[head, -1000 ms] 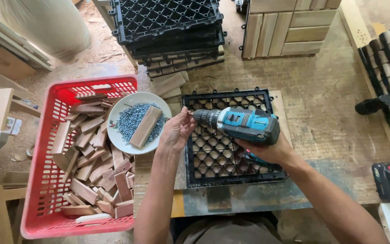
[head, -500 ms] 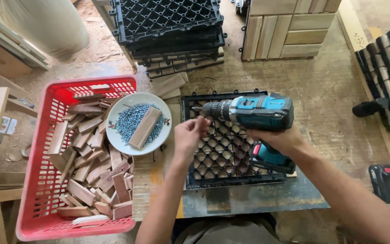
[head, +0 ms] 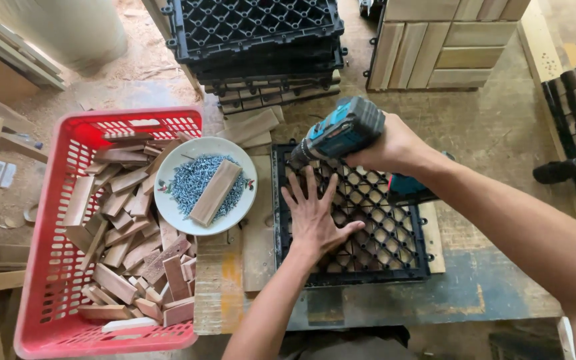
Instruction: Assembling wooden deck tiles by attaching wood slats to a plastic base using screws and a power drill.
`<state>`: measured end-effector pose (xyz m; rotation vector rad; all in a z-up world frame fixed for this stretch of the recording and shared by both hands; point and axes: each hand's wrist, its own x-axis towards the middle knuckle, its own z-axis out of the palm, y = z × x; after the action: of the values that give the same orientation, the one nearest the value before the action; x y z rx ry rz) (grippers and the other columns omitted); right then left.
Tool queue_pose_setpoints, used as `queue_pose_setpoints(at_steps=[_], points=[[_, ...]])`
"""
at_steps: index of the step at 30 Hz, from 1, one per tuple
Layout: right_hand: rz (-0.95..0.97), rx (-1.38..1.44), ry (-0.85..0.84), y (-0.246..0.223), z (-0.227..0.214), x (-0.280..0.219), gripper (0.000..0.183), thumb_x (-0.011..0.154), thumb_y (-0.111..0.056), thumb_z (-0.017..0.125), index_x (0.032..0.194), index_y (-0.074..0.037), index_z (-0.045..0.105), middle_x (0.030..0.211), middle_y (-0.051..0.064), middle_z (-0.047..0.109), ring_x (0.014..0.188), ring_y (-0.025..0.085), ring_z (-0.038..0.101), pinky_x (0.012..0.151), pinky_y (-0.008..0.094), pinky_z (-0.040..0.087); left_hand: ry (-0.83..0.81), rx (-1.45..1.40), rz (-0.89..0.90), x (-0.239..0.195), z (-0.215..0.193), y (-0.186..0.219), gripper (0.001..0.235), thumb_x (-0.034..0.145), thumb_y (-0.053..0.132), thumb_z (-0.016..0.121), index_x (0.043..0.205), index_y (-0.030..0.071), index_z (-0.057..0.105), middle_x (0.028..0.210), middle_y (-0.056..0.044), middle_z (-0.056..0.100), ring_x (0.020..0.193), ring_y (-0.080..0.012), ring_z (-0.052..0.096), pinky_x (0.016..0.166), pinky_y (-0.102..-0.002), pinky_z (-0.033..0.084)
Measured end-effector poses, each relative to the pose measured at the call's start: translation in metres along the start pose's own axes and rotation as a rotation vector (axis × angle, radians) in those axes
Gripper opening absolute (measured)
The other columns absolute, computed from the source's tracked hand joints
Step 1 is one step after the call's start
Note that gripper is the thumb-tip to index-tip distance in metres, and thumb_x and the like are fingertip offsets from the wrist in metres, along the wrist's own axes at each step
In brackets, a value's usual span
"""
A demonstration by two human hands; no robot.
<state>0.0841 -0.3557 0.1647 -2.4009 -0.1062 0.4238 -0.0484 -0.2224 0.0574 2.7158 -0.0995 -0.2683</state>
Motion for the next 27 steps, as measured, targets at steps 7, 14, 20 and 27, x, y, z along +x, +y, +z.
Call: queue_pose_setpoints(at_steps=[7,14,20,27], points=[[0.044,-0.172,-0.076,-0.041,-0.002,0.012,0.044,0.054,-0.027,0.088,0.091,-0.005,0.079,0.095,0.019,0.076,0.101,0.036,0.073,0.074,0.052,0.050,-0.003,0.045,0.037,0.009,0.016,-0.007,0.118,0.067,0.088,0.058,0.161,0.021,0.033,0.163,-0.032,0.011,0.147,-0.0669,0.004,0.110,-0.083,0.007],[0.014,-0.295,-0.172,-0.071,0.000,0.015,0.034,0.062,-0.024,0.079,0.088,-0.003,0.078,0.084,0.020,0.074,0.088,0.040,0.072,0.074,0.051,0.053,0.043,0.054,0.052,0.010,0.019,-0.009,0.116,0.070,0.089,0.055,0.160,0.020,0.033,0.162,-0.033,0.012,0.146,-0.0669,0.008,0.110,-0.083,0.012],[0.099,-0.593,-0.278,-0.096,0.010,0.016,0.051,0.066,-0.033,0.074,0.109,-0.005,0.075,0.111,0.019,0.075,0.110,0.039,0.070,0.091,0.054,0.055,0.133,0.107,0.070,0.014,0.031,-0.013,0.120,0.063,0.092,0.056,0.158,0.021,0.037,0.159,-0.032,0.016,0.144,-0.0682,0.011,0.108,-0.083,0.016],[0.023,-0.697,-0.333,-0.117,0.011,0.014,0.041,0.069,-0.020,0.069,0.105,-0.001,0.076,0.102,0.020,0.078,0.106,0.040,0.073,0.092,0.052,0.055,0.139,0.101,0.080,0.013,0.032,-0.014,0.119,0.066,0.093,0.054,0.160,0.022,0.034,0.159,-0.033,0.013,0.143,-0.0687,0.010,0.107,-0.083,0.019]])
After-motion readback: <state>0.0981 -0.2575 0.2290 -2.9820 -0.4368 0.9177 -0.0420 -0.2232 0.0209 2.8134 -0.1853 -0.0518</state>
